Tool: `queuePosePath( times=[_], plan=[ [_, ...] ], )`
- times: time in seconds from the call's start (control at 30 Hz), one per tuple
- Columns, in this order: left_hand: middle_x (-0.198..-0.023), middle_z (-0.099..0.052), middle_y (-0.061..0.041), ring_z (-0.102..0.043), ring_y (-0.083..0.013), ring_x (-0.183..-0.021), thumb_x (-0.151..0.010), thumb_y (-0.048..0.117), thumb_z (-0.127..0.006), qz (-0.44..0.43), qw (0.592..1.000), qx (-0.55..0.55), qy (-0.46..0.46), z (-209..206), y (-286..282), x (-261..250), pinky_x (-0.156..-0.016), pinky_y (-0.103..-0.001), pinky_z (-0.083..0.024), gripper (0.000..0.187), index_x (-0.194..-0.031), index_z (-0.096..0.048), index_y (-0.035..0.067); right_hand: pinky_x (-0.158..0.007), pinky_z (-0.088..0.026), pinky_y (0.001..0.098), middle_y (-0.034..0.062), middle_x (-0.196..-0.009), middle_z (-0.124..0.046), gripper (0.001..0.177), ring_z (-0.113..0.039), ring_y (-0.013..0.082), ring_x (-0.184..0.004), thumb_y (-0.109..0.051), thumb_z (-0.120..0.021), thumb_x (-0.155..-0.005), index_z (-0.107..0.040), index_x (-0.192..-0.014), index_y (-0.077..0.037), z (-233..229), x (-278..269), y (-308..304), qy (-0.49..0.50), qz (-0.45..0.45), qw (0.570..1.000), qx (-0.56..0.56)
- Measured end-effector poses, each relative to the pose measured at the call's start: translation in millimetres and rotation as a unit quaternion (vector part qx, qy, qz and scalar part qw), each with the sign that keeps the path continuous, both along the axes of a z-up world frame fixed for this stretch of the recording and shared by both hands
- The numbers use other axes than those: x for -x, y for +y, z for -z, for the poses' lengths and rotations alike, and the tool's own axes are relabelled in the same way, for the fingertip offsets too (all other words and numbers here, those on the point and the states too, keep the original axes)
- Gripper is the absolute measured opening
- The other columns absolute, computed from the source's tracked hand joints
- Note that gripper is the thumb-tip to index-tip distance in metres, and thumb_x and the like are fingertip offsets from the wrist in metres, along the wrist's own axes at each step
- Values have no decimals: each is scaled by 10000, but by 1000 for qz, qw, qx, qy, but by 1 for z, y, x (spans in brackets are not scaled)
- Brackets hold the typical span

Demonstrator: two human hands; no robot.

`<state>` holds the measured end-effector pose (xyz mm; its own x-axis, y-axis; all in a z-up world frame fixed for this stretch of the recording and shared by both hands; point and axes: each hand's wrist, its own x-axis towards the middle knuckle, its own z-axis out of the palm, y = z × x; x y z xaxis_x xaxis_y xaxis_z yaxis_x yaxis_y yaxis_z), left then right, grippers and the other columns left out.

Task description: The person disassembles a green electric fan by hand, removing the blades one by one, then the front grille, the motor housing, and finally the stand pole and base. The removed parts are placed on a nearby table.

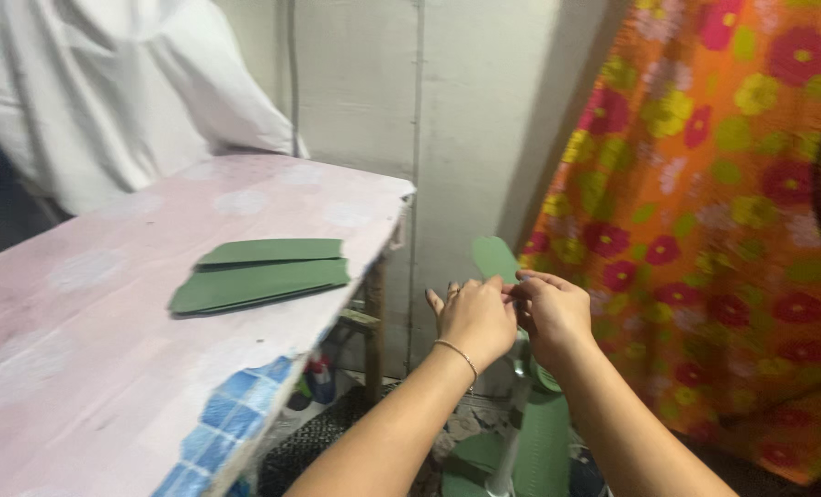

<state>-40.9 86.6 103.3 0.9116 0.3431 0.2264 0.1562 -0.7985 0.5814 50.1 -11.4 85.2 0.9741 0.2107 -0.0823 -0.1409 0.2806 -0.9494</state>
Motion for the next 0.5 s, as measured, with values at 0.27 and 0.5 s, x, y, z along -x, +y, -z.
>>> queuePosePath(
  times=[0.27, 0.5],
  plan=[
    [-1195, -694, -207, -627, -374, -1202, -879, 327, -673, 36, 989, 145, 12, 58, -47, -48, -1098, -518, -433, 366, -1176, -677, 114, -669, -588, 339, 209, -1015, -740, 336, -709, 230, -767, 17, -552, -906, -604, -1233, 75, 29, -11, -73, 29, 33, 999, 6],
    [-1194, -621, -225, -620, -385, -1119, -801, 129, -689, -89, 978, 175, -67, 138, -62, -82, -1001, -427, -502, 303, -1098, -743, 105, -623, -547, 343, 148, -956, -687, 337, -610, 192, -672, -50, -599, -919, -665, -1246, 0, 72, -27, -111, 38, 51, 993, 95]
  ],
)
